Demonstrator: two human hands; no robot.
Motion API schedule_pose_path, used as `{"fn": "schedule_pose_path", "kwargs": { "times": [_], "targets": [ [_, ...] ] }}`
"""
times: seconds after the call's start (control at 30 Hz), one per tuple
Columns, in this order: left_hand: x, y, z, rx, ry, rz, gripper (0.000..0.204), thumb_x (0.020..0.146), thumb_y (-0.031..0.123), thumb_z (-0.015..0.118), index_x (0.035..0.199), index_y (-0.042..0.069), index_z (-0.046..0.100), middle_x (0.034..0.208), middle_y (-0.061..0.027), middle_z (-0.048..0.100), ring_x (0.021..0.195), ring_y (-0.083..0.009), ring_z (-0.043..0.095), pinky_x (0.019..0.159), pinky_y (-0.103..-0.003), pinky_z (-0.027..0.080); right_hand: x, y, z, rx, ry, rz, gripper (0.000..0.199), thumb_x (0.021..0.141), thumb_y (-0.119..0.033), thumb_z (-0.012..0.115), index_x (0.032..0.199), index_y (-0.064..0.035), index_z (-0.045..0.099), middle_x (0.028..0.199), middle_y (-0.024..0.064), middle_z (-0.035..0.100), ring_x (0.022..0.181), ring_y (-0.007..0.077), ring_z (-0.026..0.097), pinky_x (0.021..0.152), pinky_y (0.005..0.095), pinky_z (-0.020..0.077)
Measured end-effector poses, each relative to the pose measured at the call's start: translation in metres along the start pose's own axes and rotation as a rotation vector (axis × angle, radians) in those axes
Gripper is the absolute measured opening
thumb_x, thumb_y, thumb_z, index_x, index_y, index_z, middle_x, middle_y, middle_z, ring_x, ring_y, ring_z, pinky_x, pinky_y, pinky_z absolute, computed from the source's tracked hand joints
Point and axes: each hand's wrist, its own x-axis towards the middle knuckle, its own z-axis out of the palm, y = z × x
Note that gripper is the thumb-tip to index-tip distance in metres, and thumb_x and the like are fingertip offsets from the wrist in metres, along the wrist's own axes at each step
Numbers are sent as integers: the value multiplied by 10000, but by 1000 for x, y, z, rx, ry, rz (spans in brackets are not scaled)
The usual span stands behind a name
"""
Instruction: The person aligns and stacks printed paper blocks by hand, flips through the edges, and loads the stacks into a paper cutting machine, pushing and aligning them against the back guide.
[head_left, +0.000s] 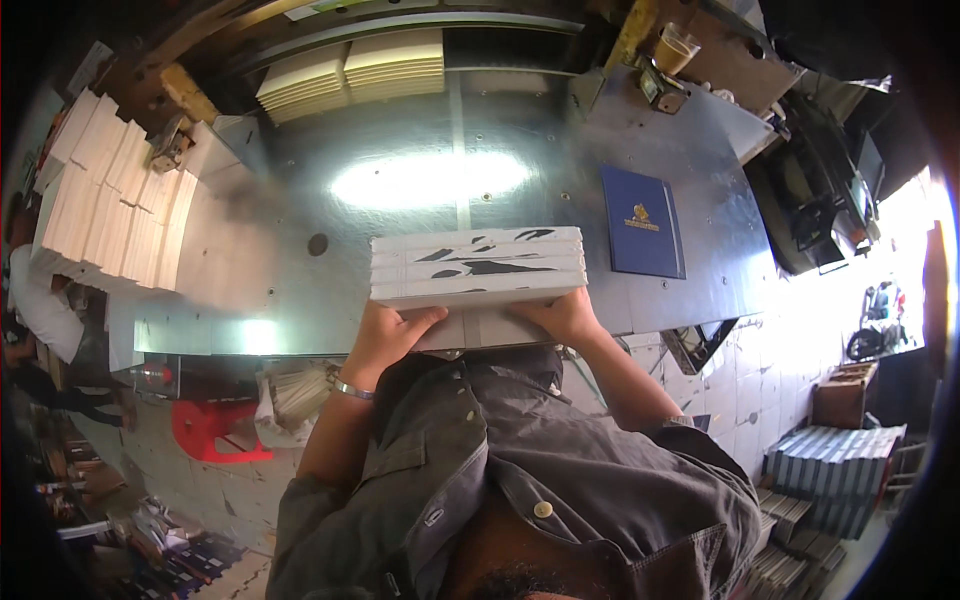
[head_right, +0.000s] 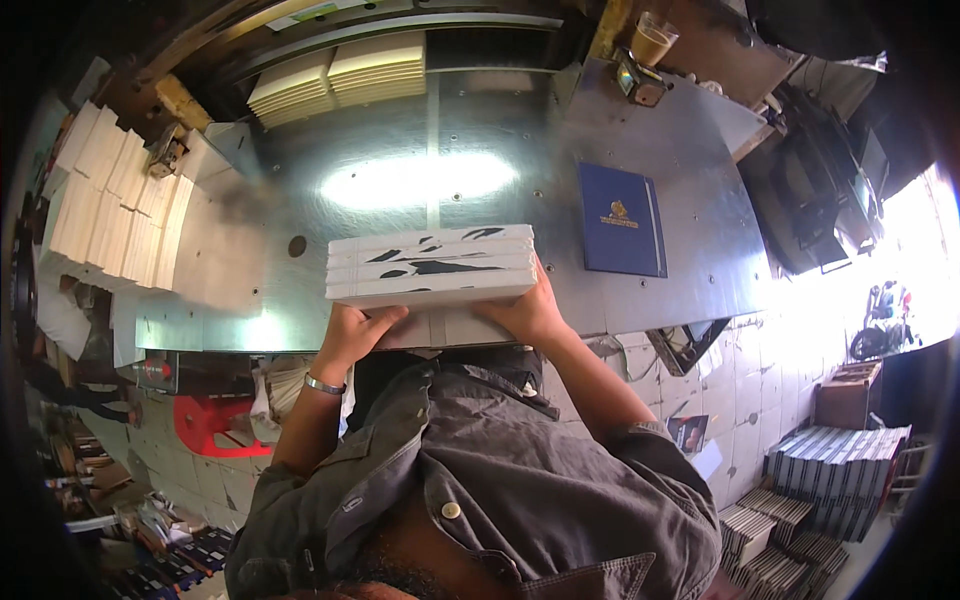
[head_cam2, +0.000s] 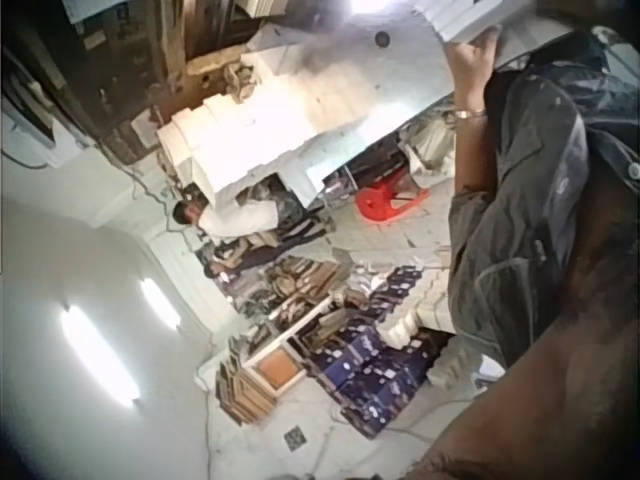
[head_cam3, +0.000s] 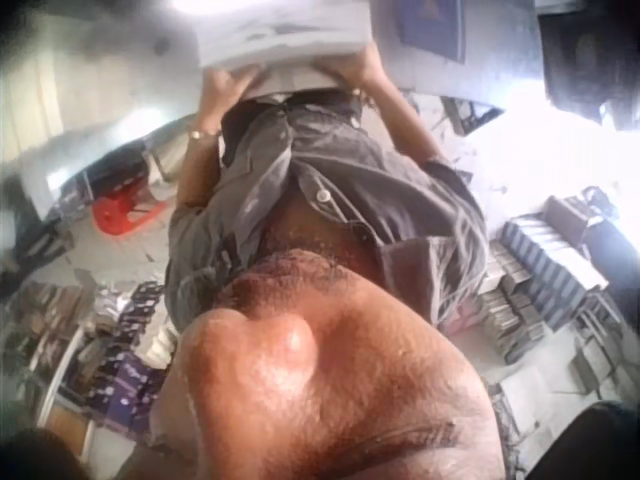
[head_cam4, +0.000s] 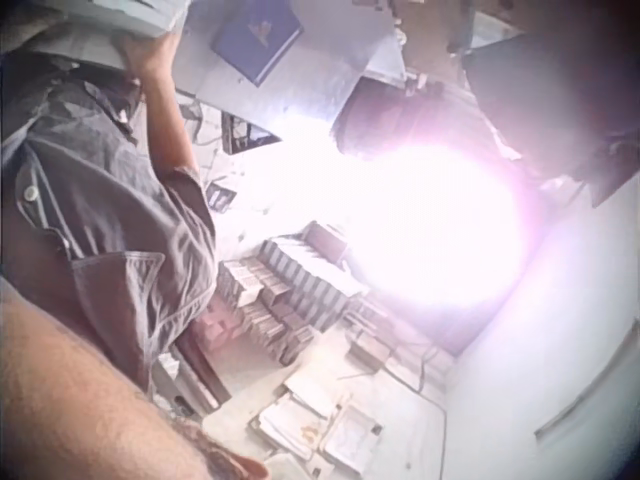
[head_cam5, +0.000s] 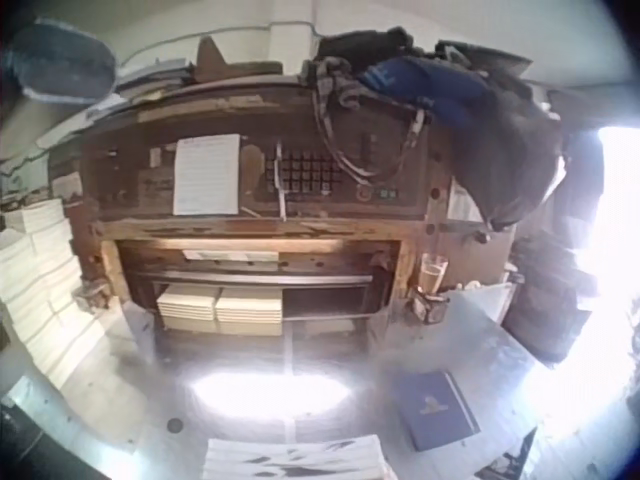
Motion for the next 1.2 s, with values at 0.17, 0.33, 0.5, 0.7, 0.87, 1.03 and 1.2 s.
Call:
{"fn": "schedule_pose_path", "kwargs": {
  "times": [0.17, 0.33, 0.5, 0.7, 0.87, 1.03, 1.2],
  "targets": [
    [-4, -5, 2, -3, 28, 6, 378, 897, 234, 855, 1137, -32, 734, 1101, -136, 777, 1020, -245, 716, 921, -364, 540, -2, -15, 0, 94, 21, 120, 675, 689, -237, 926, 1287, -64, 665, 1293, 163, 659, 1244, 383, 599, 1078, 461, 477],
    [-1, 5, -2, -17, -5, 0, 374, 912, 236, 841, 1143, -37, 732, 1067, -135, 781, 979, -230, 721, 889, -355, 546, -2, -26, -4, 117, 28, 179, 607, 700, -235, 918, 1237, -66, 691, 1292, 180, 658, 1259, 382, 588, 1084, 457, 471],
    [-10, -9, -10, 56, -43, -177, 403, 891, 160, 852, 1210, -44, 713, 1120, -118, 770, 1023, -186, 702, 901, -338, 553, -2, -19, 5, 208, 32, 132, 719, 725, -243, 908, 1314, -24, 559, 1208, 203, 643, 1252, 399, 580, 1062, 465, 479],
    [-15, -23, -7, -669, 31, -329, 604, 891, 118, 845, 1417, 2, 572, 1333, -100, 651, 1202, -228, 630, 1004, -397, 543, 12, -112, -45, -43, 117, -171, 694, 756, -288, 867, 1276, -1, 509, 1079, 203, 619, 1059, 436, 623, 952, 495, 495],
    [-12, -42, -6, -780, 22, -234, 660, 902, 225, 852, 1452, 51, 531, 1371, -63, 630, 1284, -224, 593, 1099, -406, 482, 21, -150, -62, -187, 147, -178, 665, 764, -362, 842, 1206, 19, 523, 1059, 204, 621, 1028, 417, 630, 921, 477, 499],
    [-18, -41, -10, -845, 18, -270, 677, 886, 236, 869, 1441, 33, 539, 1383, -64, 624, 1271, -239, 602, 1092, -411, 486, 26, -157, -58, -221, 79, -204, 651, 777, -364, 839, 1191, 24, 519, 1046, 205, 635, 1023, 396, 643, 913, 462, 505],
    [-20, -35, -11, -787, 31, -227, 554, 923, 234, 829, 1387, 49, 591, 1361, -63, 650, 1273, -217, 609, 1094, -403, 497, 25, -144, -50, -185, 107, -227, 645, 800, -394, 830, 1175, 13, 500, 1055, 200, 637, 1030, 392, 640, 911, 462, 506]
  ]
}}
